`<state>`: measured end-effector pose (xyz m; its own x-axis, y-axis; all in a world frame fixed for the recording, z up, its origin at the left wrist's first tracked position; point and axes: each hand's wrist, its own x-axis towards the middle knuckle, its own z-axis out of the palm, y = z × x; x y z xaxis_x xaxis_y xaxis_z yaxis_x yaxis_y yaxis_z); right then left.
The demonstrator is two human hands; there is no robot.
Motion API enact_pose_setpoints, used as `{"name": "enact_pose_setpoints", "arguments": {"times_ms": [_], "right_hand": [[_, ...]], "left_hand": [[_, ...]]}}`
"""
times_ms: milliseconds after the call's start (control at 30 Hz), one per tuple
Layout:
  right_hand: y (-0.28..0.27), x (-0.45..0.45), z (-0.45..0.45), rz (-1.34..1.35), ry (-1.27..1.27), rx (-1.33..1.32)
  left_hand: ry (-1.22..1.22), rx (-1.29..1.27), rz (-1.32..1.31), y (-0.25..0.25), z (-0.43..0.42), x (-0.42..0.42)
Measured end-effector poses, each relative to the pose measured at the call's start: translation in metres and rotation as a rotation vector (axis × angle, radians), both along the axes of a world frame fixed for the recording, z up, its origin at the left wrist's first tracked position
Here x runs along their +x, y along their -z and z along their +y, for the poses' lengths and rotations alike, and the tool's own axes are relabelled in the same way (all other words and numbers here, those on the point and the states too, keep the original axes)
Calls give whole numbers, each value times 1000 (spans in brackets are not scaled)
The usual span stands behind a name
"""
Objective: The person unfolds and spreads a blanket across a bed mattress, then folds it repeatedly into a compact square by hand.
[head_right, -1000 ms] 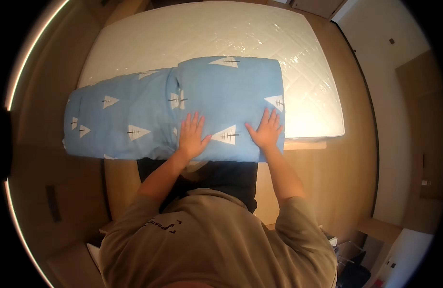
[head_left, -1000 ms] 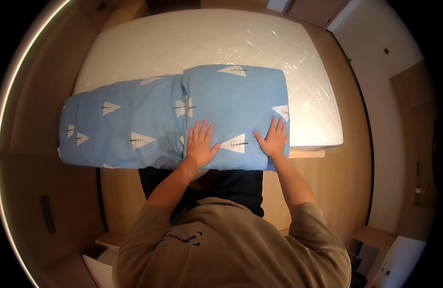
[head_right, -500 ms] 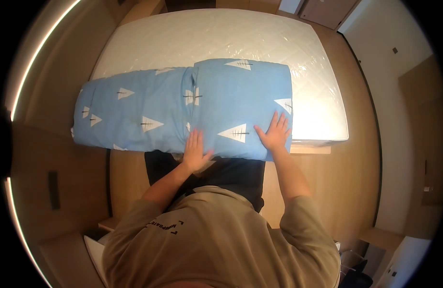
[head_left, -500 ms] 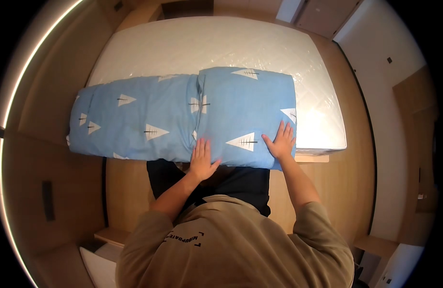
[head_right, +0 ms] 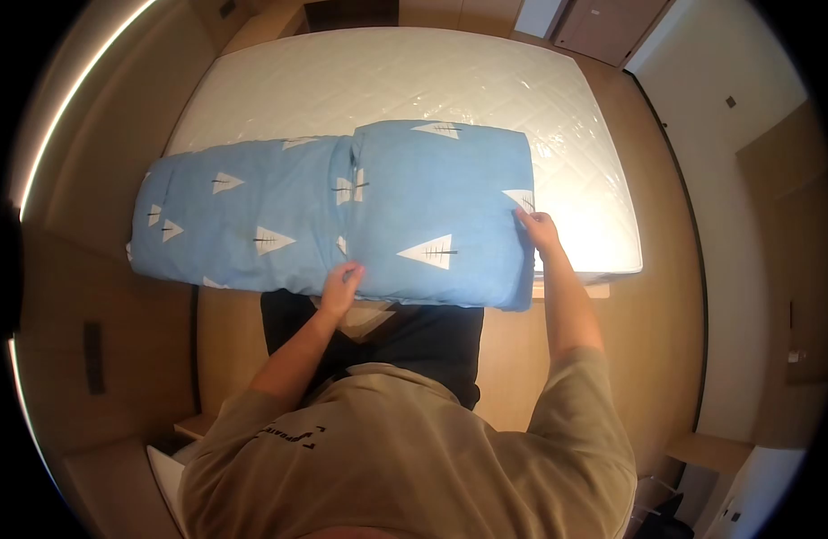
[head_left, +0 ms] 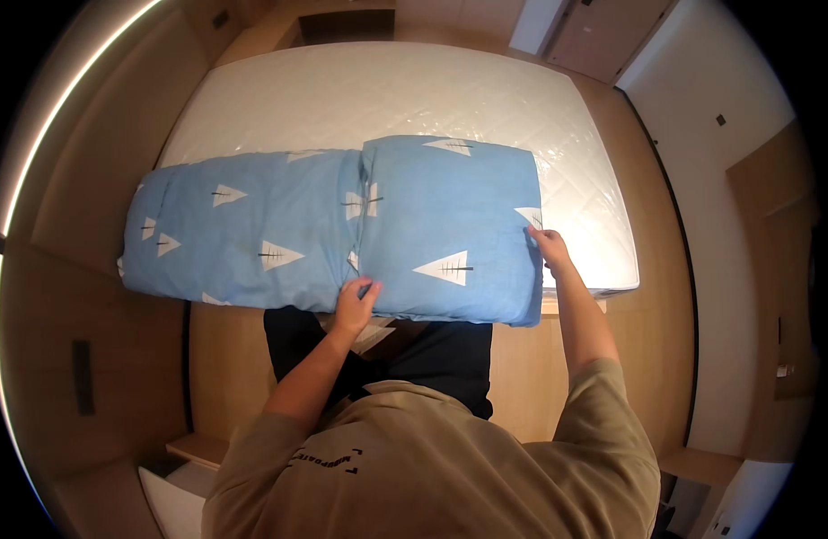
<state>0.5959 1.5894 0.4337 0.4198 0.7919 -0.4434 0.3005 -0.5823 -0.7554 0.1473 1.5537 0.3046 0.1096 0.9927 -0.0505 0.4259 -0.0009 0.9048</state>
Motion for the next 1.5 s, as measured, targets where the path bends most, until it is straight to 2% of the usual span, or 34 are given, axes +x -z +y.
{"name": "enact_pose_setpoints", "arguments": {"times_ms": [100, 133, 267, 333, 433, 467, 500, 567, 633, 667, 767, 867, 967, 1033, 1067, 1100, 1167, 1200, 1267, 1300, 1333, 1367, 1433, 1467, 1500], "right_hand": [[26, 17, 4, -20, 12, -26], [37, 19, 6, 70, 30, 8], [47, 22, 9, 99, 73, -12], [47, 20, 11, 121, 102, -46], [98, 45, 24, 550, -90, 74], [107, 49, 25, 610, -126, 84], [108, 52, 27, 624, -129, 68], [108, 59, 31, 649, -133, 38], [103, 63, 36, 645, -118, 71], [101, 65, 39, 642, -114, 92], [91, 62, 45, 633, -145, 262], [52, 60, 54, 533, -98, 205], [52, 69, 53, 429, -116, 321], [43, 70, 41, 367, -95, 401], [13, 62, 36, 292, -51, 352], [-39, 44, 33, 195, 12, 275], [-30, 54, 19, -174, 200, 180], [-20, 85, 14, -292, 100, 18], [24, 134, -4, -403, -72, 24], [-5, 81, -17, -292, -57, 30], [19, 71, -27, -463, -225, 158], [19, 32, -38, -527, -357, 172], [4, -55, -64, -949, -658, 21], [27, -73, -73, -965, -670, 130], [48, -85, -80, -984, -681, 242]], "left_hand": [[-230, 114, 42, -12, 10, 8], [-300, 176, 88, -11, 19, 9], [-208, -211, -191, -26, 47, 20], [-125, -414, -318, -68, 51, 29], [-58, -455, -329, -71, 58, 33], [-32, -473, -256, -50, 67, 27], [-5, -497, -183, -13, 77, 15], [-11, -520, -245, -1, 78, 15], [-82, -510, -510, -37, 66, 26], [38, -234, -348, -15, 69, 22], [117, 439, 500, 38, 70, 29], [143, 292, 551, 28, 71, 56], [273, 374, 503, 11, 73, 70], [476, 603, 484, 58, 93, 63], [329, 214, 208, 38, 87, 75], [199, -205, -87, -3, 86, 78], [172, -295, -277, 12, 77, 82], [152, -343, -384, 25, 71, 111], [248, -493, -295, 2, 65, 150], [300, -558, -227, -20, 58, 157], [311, -611, -272, -43, 63, 153], [348, -556, -235, -26, 79, 152], [267, -557, -612, -60, 106, 144], [187, -459, -642, -81, 120, 141], [139, -506, -635, -61, 150, 145]]}}
